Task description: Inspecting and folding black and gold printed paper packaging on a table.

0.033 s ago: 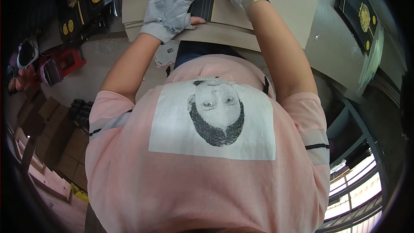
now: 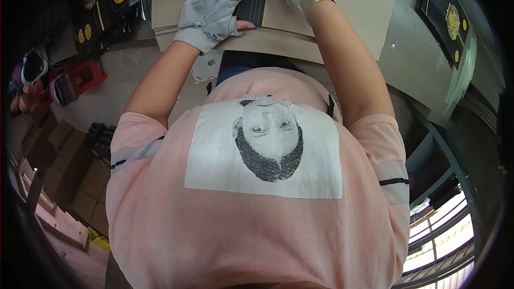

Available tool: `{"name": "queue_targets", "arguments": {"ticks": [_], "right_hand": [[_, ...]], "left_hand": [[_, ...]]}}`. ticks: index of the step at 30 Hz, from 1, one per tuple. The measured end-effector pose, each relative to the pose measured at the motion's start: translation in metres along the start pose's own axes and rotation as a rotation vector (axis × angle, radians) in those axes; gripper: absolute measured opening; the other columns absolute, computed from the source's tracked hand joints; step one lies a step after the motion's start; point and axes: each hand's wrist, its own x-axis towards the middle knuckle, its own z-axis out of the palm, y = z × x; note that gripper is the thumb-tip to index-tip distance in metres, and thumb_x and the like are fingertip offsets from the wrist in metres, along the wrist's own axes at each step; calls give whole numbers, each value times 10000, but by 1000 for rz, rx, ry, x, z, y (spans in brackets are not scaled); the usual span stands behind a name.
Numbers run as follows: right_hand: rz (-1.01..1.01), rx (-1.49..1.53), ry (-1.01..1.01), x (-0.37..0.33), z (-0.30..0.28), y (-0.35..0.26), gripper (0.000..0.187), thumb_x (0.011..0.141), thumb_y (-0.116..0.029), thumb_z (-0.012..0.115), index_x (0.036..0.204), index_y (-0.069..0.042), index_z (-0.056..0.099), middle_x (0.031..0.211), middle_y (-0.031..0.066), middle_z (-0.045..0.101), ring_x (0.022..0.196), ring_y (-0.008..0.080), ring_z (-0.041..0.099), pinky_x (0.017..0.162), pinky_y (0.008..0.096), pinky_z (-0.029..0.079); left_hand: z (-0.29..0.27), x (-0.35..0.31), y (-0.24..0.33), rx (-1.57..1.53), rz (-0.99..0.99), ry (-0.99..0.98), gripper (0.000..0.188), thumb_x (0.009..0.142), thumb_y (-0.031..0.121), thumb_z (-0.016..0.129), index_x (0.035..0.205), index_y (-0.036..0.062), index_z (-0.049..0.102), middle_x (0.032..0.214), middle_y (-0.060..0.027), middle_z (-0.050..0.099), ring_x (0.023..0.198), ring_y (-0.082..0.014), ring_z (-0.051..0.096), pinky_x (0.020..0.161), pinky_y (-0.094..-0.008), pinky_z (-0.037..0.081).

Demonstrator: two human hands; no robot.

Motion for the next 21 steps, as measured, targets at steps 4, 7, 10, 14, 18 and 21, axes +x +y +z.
{"name": "queue_targets", "arguments": {"ticks": [4,7,10,14,18,21], "right_hand": [[309,-94,-120,8,-6,-19,386,1014,-377,501,1015,-76,743,830,129,769,729,238,758,689,377,566],[256,-72,-104,6,-7,-17,393,1018,-389,500,1018,-81,744,832,127,772,729,235,759,694,373,567],[262,-94,-121,6,-8,-20,400,1019,-395,503,1020,-77,745,843,128,776,733,236,761,699,369,570],[111,-139,-119,5,-3,3,389,1013,-384,515,1044,-73,746,898,141,780,770,259,768,730,391,580],[15,-751,-237,25,-3,-2,369,973,-346,549,1127,-66,734,1060,215,756,961,342,754,845,448,586],[210,-345,133,-14,3,-42,367,930,-314,593,1163,-61,722,1119,260,722,1073,386,711,927,473,564]], "left_hand": [[1,-1,1,-36,-3,24,1085,717,806,659,1534,110,499,1630,-235,373,1526,-445,299,1206,-563,314],[0,0,1,-28,0,18,1085,711,805,665,1530,111,503,1628,-236,376,1523,-446,302,1206,-567,312],[-3,0,1,-5,-12,-37,1085,708,801,672,1530,112,502,1625,-237,380,1520,-446,306,1205,-570,312],[1,1,2,9,8,31,1085,708,796,681,1532,113,499,1622,-237,384,1517,-448,312,1204,-570,314],[-2,7,3,1,15,14,1075,710,781,696,1529,112,500,1620,-237,388,1513,-444,321,1208,-564,312],[-10,5,15,163,-133,-231,1003,757,759,682,1560,203,455,1655,-158,347,1533,-395,299,1219,-554,305]]}}
